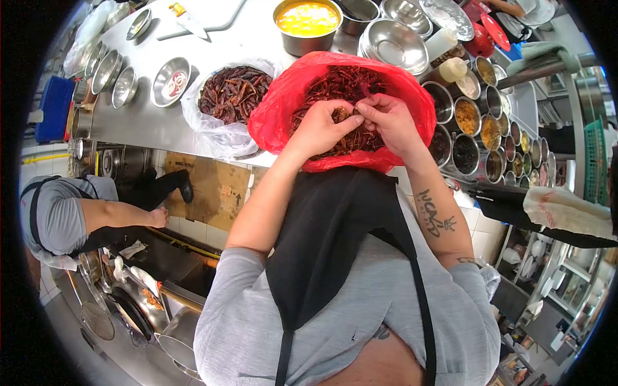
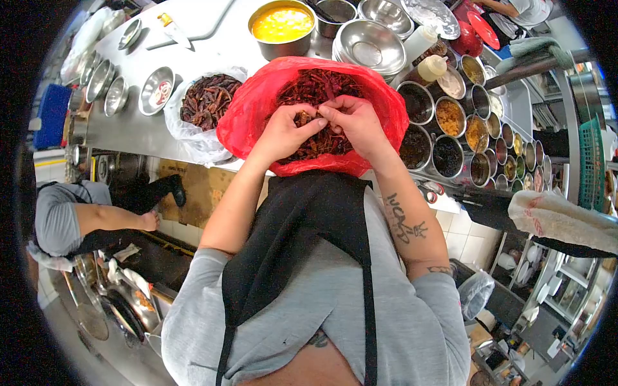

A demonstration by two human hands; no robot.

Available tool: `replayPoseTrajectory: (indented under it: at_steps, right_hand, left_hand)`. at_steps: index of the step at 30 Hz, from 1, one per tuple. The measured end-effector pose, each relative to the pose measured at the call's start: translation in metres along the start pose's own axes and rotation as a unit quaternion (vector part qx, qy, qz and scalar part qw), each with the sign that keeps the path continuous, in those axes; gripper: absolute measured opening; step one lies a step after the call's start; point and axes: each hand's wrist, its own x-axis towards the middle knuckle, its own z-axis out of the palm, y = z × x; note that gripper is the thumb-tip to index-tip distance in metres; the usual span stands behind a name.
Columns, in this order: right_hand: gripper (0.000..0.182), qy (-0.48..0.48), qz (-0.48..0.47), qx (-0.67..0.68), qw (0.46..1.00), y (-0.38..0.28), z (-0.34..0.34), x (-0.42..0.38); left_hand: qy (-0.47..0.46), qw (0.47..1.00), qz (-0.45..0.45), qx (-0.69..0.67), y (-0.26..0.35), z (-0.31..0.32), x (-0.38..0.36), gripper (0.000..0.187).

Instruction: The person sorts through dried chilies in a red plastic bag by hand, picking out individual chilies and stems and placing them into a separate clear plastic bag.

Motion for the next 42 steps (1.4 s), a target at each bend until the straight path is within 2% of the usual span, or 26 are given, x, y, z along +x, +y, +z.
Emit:
replayPoseTrajectory:
  at_steps: [2,5,10,11,12,14,15,17,21,23,27,30,33,34,36,39,42]
  right_hand:
    - [0.013,-0.002,-0.039,-0.054,0.998,0.0,-0.001,0.001]
    - [0.009,0.021,-0.134,-0.197,0.971,0.005,-0.001,0.004]
    - [0.014,0.129,-0.269,-0.491,0.819,0.0,0.012,-0.001]
    - [0.015,0.134,-0.241,-0.485,0.83,0.0,0.009,0.001]
    - [0.015,0.139,-0.213,-0.479,0.84,-0.001,0.004,0.004]
    - [0.02,0.128,-0.15,-0.463,0.864,-0.004,-0.005,0.008]
    - [0.021,0.111,-0.145,-0.473,0.862,-0.004,-0.006,0.01]
    - [0.024,0.078,-0.136,-0.493,0.856,-0.004,-0.009,0.012]
    - [0.026,0.044,-0.132,-0.544,0.828,0.004,0.002,0.02]
    - [0.025,0.049,-0.132,-0.571,0.809,0.011,0.008,0.023]
    - [0.024,-0.011,-0.146,-0.654,0.742,0.009,0.015,0.024]
    - [0.023,-0.004,-0.157,-0.625,0.765,0.008,0.013,0.025]
    - [0.021,0.022,-0.116,-0.488,0.865,0.001,0.014,0.023]
    - [0.021,0.024,-0.107,-0.454,0.884,-0.002,0.015,0.022]
    - [0.021,0.033,-0.088,-0.383,0.919,-0.011,0.017,0.017]
    - [0.022,0.029,-0.064,-0.389,0.919,-0.022,0.016,0.014]
    - [0.022,0.058,-0.101,-0.347,0.931,-0.018,0.013,0.018]
  left_hand:
    - [-0.029,0.998,-0.031,-0.047,0.002,-0.001,-0.001,0.019]
    - [-0.019,0.998,-0.028,-0.059,-0.011,0.005,0.002,0.019]
    - [-0.015,0.999,-0.035,0.002,-0.008,0.0,0.0,0.02]
    - [-0.018,0.999,-0.036,0.003,-0.009,-0.002,-0.001,0.02]
    - [-0.016,0.992,-0.084,-0.097,-0.007,-0.005,-0.002,0.019]
    - [-0.01,0.94,-0.175,-0.291,-0.003,-0.013,-0.004,0.017]
    - [-0.002,0.904,-0.175,-0.389,-0.006,-0.016,-0.002,0.013]
    - [-0.005,0.87,-0.163,-0.466,-0.007,-0.025,-0.001,0.011]
    - [-0.003,0.856,-0.125,-0.502,-0.017,-0.028,0.001,0.005]
    - [0.03,0.85,-0.142,-0.507,-0.019,-0.028,0.001,0.007]
    - [0.07,0.859,-0.156,-0.483,-0.021,-0.027,-0.001,0.01]
    - [0.091,0.886,-0.144,-0.432,-0.019,-0.026,-0.003,0.01]
    - [0.096,0.953,-0.136,-0.252,-0.014,-0.02,-0.004,0.014]
    - [0.082,0.973,-0.076,-0.201,-0.011,-0.018,-0.003,0.018]
    - [0.073,0.985,-0.026,-0.152,-0.013,-0.01,0.002,0.019]
    - [0.074,0.996,-0.001,-0.053,-0.001,-0.007,0.004,0.02]
    - [0.08,0.997,-0.003,0.012,0.007,-0.007,0.005,0.02]
